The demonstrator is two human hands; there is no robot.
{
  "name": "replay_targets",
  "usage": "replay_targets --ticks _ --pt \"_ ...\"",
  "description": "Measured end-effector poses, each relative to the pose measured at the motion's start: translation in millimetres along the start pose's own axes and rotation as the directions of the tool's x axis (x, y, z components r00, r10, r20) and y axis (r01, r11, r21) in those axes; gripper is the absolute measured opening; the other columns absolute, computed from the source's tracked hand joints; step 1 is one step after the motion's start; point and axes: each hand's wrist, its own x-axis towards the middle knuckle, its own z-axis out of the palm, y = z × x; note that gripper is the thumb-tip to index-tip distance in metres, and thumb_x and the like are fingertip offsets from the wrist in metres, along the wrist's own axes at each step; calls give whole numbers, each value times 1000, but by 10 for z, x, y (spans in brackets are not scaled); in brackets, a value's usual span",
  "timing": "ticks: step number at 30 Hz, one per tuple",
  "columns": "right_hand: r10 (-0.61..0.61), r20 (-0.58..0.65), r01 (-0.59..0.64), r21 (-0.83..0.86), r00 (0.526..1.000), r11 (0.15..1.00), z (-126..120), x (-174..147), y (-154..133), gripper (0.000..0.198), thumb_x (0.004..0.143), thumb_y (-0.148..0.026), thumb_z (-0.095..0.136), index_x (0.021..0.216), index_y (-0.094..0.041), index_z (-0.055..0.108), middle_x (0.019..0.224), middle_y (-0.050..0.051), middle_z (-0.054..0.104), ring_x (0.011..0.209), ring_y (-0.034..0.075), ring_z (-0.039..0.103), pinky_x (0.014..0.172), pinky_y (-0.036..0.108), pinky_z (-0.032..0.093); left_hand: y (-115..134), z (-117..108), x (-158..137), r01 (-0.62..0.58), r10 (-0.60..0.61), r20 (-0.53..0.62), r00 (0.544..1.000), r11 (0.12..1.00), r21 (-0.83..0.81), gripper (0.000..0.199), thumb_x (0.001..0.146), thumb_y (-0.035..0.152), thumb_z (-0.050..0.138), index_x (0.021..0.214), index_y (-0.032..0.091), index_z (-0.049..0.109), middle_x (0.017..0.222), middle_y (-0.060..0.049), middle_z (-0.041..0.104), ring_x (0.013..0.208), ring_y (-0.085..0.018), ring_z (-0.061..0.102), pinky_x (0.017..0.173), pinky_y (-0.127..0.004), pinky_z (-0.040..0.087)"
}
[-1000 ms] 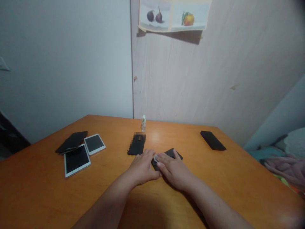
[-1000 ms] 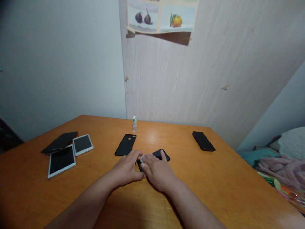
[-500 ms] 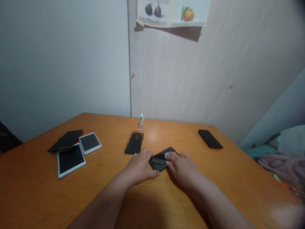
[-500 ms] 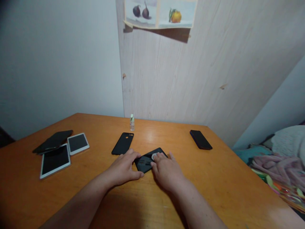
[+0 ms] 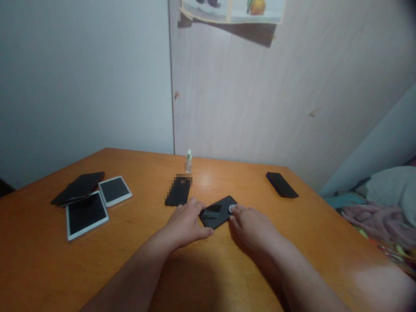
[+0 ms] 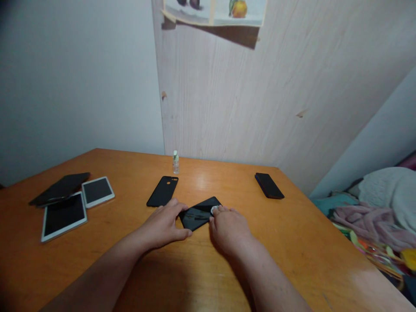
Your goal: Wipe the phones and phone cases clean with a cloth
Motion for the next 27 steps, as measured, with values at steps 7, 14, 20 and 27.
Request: replay_targets --ticks 7,14,20,27 --pt "-290 12 288 68 957 955 25 -122 -185 46 100 -34 38 134 -14 62 138 15 61 125 30 59 109 44 42 8 -5 -2 5 -5 -1 1000 1000 -4 54 69 58 71 113 27 64 110 -5 61 95 -28 63 78 -35 47" --pt "-54 -19 53 -43 998 998 0 -22 -50 43 97 -29 41 123 -8 67 128 21 66 118 33 63 104 48 46 25 -23 1 13 -13 7 1000 1000 1 56 68 59 72 113 27 65 111 -5 61 95 -28 64 80 -36 47" --pt "-244 49 240 74 969 968 -51 -106 -153 43 100 -35 38 128 -18 66 133 13 65 117 30 64 101 44 49 19 -8 -2 1 -1 2 1000 1000 5 54 70 59 69 113 26 64 110 -5 62 94 -27 64 78 -36 47" --pt "-32 2 32 -26 999 999 -56 -5 -23 38 98 -29 41 116 -12 70 122 19 70 111 32 66 101 48 47 12 1 3 7 -7 -1 1000 1000 0 56 68 60 71 113 27 64 111 -5 61 95 -28 63 79 -36 47"
